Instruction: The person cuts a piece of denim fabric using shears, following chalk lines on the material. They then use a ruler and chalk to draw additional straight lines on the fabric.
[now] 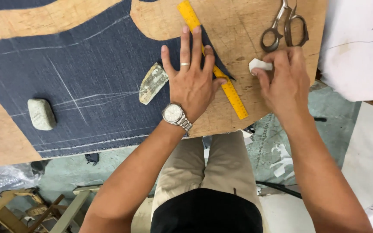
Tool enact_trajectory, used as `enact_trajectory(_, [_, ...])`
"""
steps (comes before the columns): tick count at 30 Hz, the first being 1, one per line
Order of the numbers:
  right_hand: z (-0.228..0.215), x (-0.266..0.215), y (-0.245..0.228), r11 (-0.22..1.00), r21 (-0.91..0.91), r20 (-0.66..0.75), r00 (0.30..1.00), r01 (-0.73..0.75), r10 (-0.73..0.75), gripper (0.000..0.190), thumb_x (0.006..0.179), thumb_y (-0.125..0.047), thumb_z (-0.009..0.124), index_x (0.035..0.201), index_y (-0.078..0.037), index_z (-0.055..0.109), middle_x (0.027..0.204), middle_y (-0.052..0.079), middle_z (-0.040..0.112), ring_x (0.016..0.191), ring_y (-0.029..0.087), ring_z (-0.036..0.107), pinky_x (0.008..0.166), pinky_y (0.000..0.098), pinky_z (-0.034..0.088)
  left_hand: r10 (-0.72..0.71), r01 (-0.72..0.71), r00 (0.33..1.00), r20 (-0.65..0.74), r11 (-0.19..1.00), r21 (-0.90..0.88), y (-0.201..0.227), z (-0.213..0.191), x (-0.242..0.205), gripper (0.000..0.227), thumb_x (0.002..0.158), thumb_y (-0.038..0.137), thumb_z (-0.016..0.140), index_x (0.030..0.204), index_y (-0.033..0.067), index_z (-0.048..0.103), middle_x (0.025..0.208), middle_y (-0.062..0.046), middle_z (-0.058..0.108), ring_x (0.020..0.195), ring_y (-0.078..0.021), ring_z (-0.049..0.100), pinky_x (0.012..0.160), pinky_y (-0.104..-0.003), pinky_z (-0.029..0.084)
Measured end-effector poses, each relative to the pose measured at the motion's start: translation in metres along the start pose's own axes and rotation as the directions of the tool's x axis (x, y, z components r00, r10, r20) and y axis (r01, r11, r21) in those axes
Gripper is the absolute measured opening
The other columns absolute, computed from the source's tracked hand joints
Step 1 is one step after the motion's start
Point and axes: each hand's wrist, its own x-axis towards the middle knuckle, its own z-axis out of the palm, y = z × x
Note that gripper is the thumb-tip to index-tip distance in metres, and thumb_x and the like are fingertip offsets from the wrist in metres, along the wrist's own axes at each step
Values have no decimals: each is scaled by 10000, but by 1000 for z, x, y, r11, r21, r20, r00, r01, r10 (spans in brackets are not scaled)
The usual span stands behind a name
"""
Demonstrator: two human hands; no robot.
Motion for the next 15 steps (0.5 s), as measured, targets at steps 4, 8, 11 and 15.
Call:
enact_trajectory(4, [-14, 3, -14, 961, 202, 130, 977, -190, 166, 296, 1293, -271, 887, 1325, -99, 648, 1154, 98, 786, 969, 330, 714, 816, 525, 551, 9, -8, 1000, -17, 997, 74, 4, -7, 2, 968, 966, 837, 1075, 1583, 129, 840, 2056, -165, 317, 1920, -454, 159, 1463, -936, 243])
enact_trajectory(8, [-19, 9, -17, 895, 360, 187, 960, -263, 207, 161, 1308, -294, 849, 1318, -149, 780, 922, -23, 731, 704, 146, 567, 695, 376, 478, 1, 4, 996, -87, 999, 52, 8, -17, 9, 1066, 1088, 1085, 715, 1421, 82, 852, 1854, -193, 643, 1834, -460, 291, 1378, -922, 318])
enact_trajectory(11, [-17, 24, -17, 924, 380, 113, 994, -43, 0, 140, 1295, -209, 898, 1254, -92, 832, 1110, 76, 752, 988, 249, 648, 831, 424, 519, -32, 37, 994, -107, 998, 46, 13, -8, 12, 724, 1162, 807, 872, 1344, 107, 884, 1829, -188, 665, 1831, -458, 291, 1365, -934, 336])
enact_trajectory(15, [-9, 41, -22, 921, 385, 57, 994, 61, -90, 126, 1312, -178, 850, 1315, -56, 882, 1200, 110, 830, 1038, 282, 717, 835, 435, 548, -79, 78, 997, 2, 996, 50, 17, -18, 16, 650, 1032, 653, 1006, 1411, 141, 878, 1888, -151, 632, 1860, -446, 206, 1393, -925, 271])
